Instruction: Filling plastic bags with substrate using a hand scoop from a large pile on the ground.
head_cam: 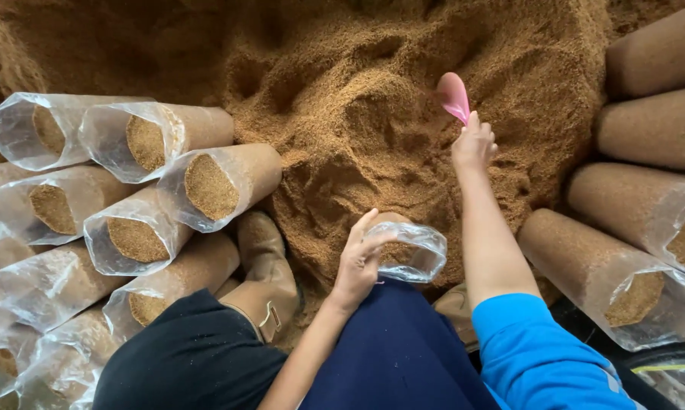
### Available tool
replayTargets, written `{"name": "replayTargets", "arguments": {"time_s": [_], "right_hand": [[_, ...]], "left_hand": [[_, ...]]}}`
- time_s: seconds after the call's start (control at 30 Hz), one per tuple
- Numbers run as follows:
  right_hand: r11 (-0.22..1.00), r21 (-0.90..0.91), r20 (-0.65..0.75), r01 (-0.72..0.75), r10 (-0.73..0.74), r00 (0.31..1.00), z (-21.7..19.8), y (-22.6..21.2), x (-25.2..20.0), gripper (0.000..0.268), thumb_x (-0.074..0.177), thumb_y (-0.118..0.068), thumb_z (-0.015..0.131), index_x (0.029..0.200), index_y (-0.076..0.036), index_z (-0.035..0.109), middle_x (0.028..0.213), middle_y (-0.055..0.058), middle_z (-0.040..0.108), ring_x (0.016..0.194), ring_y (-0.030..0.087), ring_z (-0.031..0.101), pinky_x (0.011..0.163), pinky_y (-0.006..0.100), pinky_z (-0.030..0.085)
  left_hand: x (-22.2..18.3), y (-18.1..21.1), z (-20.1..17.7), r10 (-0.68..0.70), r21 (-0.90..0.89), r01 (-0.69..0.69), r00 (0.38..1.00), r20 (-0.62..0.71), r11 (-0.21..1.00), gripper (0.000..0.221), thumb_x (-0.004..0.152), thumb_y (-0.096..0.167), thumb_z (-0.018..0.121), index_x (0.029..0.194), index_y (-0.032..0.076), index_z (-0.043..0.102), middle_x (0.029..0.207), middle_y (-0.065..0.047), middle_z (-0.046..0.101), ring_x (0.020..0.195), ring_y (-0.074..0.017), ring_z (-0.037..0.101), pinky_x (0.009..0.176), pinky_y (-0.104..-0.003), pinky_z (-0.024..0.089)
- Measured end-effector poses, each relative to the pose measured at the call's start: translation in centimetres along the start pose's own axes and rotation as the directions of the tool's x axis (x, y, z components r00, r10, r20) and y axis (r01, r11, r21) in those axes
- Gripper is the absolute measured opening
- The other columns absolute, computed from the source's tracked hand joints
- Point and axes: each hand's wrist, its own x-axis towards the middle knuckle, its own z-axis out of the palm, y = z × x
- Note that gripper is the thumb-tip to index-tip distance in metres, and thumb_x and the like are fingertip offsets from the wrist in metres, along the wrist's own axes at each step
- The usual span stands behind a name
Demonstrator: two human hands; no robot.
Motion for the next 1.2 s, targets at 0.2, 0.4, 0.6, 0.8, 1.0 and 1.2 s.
{"name": "replayTargets", "arguments": {"time_s": [0.2,0.4,0.6,0.8,1.0,1.2], "right_hand": [[0.962,0.226,0.280,-0.151,0.084,0.956,10.7,-4.5,1.5,0.028,0.099,-0.029,0.062,0.126,-0.036,0.066,0.107,0.014,0.072,0.103,0.046,0.070,0.085,0.053,0.058],[0.699,0.667,0.477,-0.258,-0.134,0.869,7.0,-6.3,-1.4,0.041,0.092,-0.018,0.066,0.133,-0.017,0.069,0.122,0.015,0.073,0.109,0.030,0.068,0.094,0.046,0.054],[0.628,0.653,0.598,-0.423,-0.086,0.797,1.6,-7.4,-1.9,0.040,0.097,-0.023,0.065,0.136,-0.028,0.065,0.073,0.000,0.064,0.055,0.008,0.055,0.044,0.019,0.044],[0.637,0.696,0.519,-0.331,-0.128,0.845,-5.7,-7.4,-3.9,0.040,0.095,-0.020,0.066,0.135,-0.022,0.066,0.067,0.001,0.061,0.050,0.006,0.054,0.041,0.017,0.039],[0.688,0.673,0.463,-0.273,-0.104,0.880,-13.4,-6.0,-8.7,0.039,0.095,-0.021,0.067,0.134,-0.016,0.067,0.065,0.001,0.061,0.047,0.004,0.052,0.039,0.018,0.041],[0.783,0.558,0.477,-0.276,-0.031,0.878,-18.9,-3.2,-14.8,0.039,0.095,-0.020,0.065,0.133,-0.015,0.067,0.067,0.000,0.060,0.047,0.003,0.051,0.036,0.017,0.036]], "left_hand": [[-0.2,0.1,-0.6,0.091,0.176,-0.084,0.995,-0.031,0.981,0.037,0.087,-0.017,0.057,0.095,0.009,0.081,0.148,-0.017,0.056,0.131,-0.0374,0.059,0.113,-0.045,0.044],[-1.2,-2.3,-0.3,-0.039,0.551,0.035,0.999,-0.005,0.834,0.027,0.095,0.006,0.061,0.120,0.009,0.071,0.155,-0.017,0.049,0.114,-0.0411,0.066,0.093,-0.048,0.059],[-0.6,0.9,0.2,-0.524,0.593,0.366,0.845,0.111,0.717,0.059,0.095,0.010,0.054,0.150,0.026,0.042,0.168,-0.013,0.017,0.114,-0.0513,0.063,0.103,-0.056,0.054],[-0.5,-4.4,2.6,-0.230,0.570,0.224,0.971,-0.063,0.790,0.053,0.093,0.014,0.052,0.143,0.030,0.055,0.150,-0.005,0.046,0.123,-0.0333,0.063,0.102,-0.041,0.056],[0.8,0.1,3.0,-0.255,0.190,0.282,0.955,-0.154,0.941,0.046,0.093,0.015,0.055,0.139,0.011,0.058,0.134,-0.018,0.063,0.124,-0.0372,0.062,0.110,-0.045,0.047],[2.5,-8.0,4.2,-0.255,0.426,0.248,0.966,-0.042,0.870,0.067,0.082,0.019,0.062,0.148,0.028,0.054,0.146,-0.005,0.054,0.134,-0.0259,0.057,0.112,-0.042,0.048]]}}
